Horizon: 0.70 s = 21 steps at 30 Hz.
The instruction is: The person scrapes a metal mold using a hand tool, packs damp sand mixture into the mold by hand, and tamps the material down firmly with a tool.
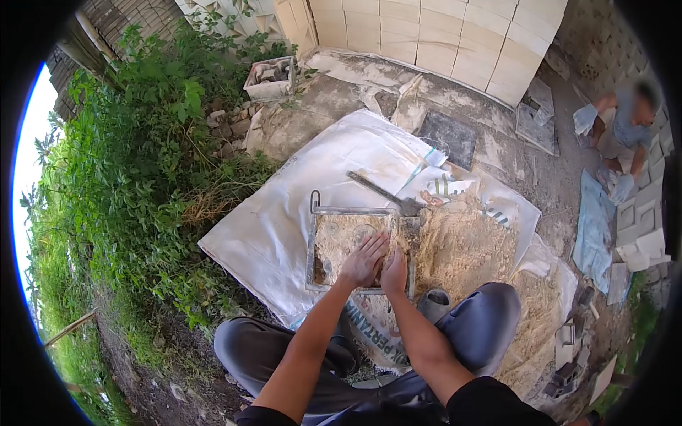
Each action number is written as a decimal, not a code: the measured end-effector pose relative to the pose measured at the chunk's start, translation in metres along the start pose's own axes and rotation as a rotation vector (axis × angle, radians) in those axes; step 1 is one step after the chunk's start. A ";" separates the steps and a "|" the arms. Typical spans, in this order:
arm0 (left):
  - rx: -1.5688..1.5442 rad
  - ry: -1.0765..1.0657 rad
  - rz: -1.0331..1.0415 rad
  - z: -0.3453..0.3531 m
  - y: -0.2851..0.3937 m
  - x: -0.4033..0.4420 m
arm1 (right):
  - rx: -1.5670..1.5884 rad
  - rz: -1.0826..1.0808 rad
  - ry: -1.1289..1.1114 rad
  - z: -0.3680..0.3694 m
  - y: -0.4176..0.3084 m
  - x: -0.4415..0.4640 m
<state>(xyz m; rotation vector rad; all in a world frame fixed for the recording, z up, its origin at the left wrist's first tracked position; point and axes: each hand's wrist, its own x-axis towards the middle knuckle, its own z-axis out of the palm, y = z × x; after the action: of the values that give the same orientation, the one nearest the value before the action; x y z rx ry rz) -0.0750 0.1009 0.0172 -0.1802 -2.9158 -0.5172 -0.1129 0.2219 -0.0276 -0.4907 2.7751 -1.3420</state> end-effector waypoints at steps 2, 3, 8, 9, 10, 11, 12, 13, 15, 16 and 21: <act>-0.021 -0.025 0.009 -0.005 0.002 -0.016 | 0.023 0.022 -0.009 -0.004 -0.003 0.000; 0.024 -0.012 -0.015 -0.005 0.001 -0.025 | 0.027 0.020 -0.010 -0.006 -0.004 -0.001; 0.180 0.037 -0.281 -0.012 -0.006 -0.067 | 0.011 0.028 -0.013 -0.001 0.002 -0.001; 0.183 0.037 -0.276 -0.011 -0.006 -0.068 | 0.014 0.030 -0.008 0.000 0.003 -0.001; 0.130 0.084 -0.332 -0.010 -0.006 -0.069 | 0.016 0.009 0.011 0.002 0.005 -0.002; 0.077 0.130 -0.389 -0.009 -0.006 -0.070 | 0.017 -0.012 0.029 0.001 0.003 -0.002; 0.076 0.122 -0.387 -0.007 -0.005 -0.073 | 0.018 -0.004 0.029 0.000 0.002 -0.004; 0.122 0.109 -0.464 -0.004 -0.003 -0.074 | 0.016 0.019 0.021 0.000 0.001 -0.003; 0.163 0.094 -0.541 -0.004 0.003 -0.073 | 0.009 0.043 0.012 -0.002 -0.001 0.000; 0.113 0.102 -0.648 -0.005 0.006 -0.075 | 0.008 0.045 0.008 -0.003 -0.001 0.000; 0.168 0.149 -0.719 -0.007 0.006 -0.070 | 0.037 0.093 -0.009 -0.001 0.002 -0.001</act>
<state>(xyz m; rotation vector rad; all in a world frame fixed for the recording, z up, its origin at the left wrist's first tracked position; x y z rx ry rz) -0.0045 0.0975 0.0119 0.9103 -2.7832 -0.3436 -0.1124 0.2245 -0.0284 -0.3601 2.7233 -1.3656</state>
